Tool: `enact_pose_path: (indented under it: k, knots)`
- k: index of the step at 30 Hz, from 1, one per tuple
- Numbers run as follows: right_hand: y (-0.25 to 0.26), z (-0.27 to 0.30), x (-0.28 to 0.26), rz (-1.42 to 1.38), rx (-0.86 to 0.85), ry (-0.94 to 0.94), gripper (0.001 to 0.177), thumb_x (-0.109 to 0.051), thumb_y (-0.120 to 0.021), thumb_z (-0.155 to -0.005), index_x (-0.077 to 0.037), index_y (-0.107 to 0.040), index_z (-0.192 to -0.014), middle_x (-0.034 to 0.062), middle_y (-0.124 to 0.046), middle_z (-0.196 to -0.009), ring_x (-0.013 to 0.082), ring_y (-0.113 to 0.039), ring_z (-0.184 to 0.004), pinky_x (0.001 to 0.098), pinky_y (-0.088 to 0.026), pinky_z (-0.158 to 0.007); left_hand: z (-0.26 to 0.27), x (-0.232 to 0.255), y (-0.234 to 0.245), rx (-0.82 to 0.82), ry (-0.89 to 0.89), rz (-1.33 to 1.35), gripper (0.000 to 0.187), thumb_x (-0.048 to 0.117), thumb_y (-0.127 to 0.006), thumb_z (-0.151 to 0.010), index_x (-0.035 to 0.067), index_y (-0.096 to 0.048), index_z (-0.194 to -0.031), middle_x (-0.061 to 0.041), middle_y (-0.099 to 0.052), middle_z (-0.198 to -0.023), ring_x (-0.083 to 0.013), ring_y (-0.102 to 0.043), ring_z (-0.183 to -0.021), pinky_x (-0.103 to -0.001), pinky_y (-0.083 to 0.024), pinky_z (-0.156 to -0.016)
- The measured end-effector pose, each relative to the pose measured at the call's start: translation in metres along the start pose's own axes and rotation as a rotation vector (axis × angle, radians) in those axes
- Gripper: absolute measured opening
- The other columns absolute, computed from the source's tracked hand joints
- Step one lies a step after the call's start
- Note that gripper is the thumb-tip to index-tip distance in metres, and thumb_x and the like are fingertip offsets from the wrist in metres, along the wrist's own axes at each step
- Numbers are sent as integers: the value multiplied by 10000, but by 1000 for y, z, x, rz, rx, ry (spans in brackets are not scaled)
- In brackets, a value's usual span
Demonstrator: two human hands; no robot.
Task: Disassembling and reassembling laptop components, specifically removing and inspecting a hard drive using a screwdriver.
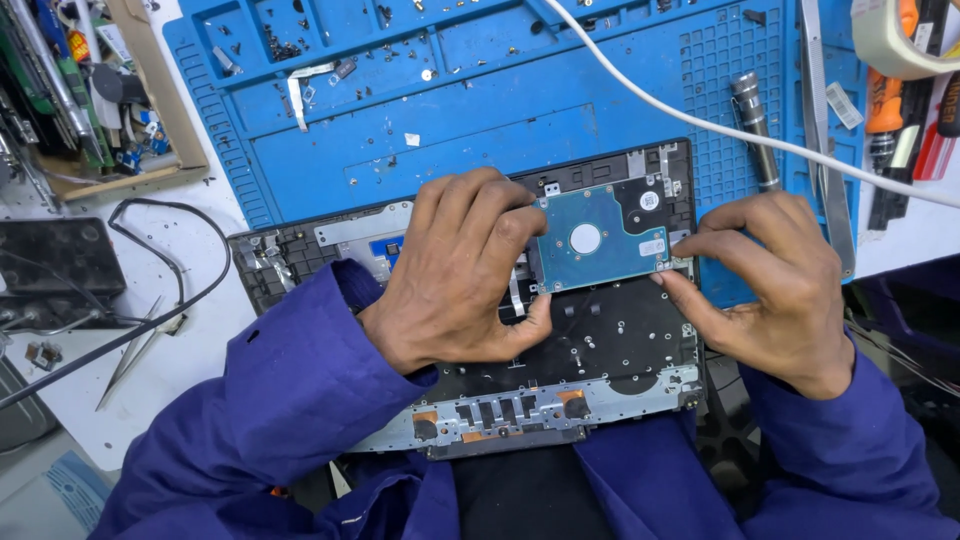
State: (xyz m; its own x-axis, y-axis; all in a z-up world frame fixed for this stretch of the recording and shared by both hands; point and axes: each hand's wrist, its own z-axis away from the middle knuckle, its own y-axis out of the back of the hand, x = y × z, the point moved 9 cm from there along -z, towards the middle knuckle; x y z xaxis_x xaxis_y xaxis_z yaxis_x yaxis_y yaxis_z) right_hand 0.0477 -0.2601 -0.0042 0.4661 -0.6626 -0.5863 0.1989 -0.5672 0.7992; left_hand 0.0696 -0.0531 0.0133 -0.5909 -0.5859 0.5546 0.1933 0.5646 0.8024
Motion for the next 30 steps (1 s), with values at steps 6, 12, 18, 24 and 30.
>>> enact_pose_path:
  k: [6, 12, 18, 24, 30]
  knots:
    - [-2, 1, 1, 18, -26, -1, 202, -227, -778, -987, -62, -696, -1071, 133, -602, -1035, 327, -583, -1015, 504, -467, -944, -1, 0, -1, -4, -7, 13, 483, 383, -658, -828, 66, -508, -1159, -136, -562, -1124, -363, -560, -1098, -504, -421, -885]
    - [-2, 2, 2, 44, -39, -29, 213, -227, -790, -981, -52, -706, -1068, 146, -606, -1046, 348, -597, -1045, 526, -492, -974, 0, -2, 0, 3, 3, 55, 518, 384, -657, -816, 63, -497, -1189, -149, -565, -1159, -364, -553, -1106, -513, -426, -891]
    - [-2, 3, 3, 78, -26, -34, 218, -212, -822, -968, -32, -724, -1041, 161, -616, -1015, 346, -611, -1014, 500, -503, -938, 2, -2, 4, 45, -3, 88, 532, 376, -662, -808, 61, -482, -1197, -164, -580, -1175, -373, -566, -1108, -514, -432, -898]
    - [1, 3, 2, 48, 9, -26, 247, -181, -840, -949, 9, -722, -1054, 192, -638, -1029, 358, -616, -1012, 497, -507, -926, 2, -2, 9, 90, -3, 99, 538, 370, -665, -788, 57, -472, -1180, -165, -587, -1143, -367, -576, -1065, -503, -434, -877]
    - [-4, 5, 1, 99, 15, 9, 253, -199, -841, -968, -2, -730, -1081, 185, -639, -1041, 366, -619, -1034, 525, -503, -959, 1, 3, 10, 81, -27, -4, 522, 340, -664, -735, 44, -522, -1140, -159, -556, -1053, -369, -559, -1017, -496, -429, -829]
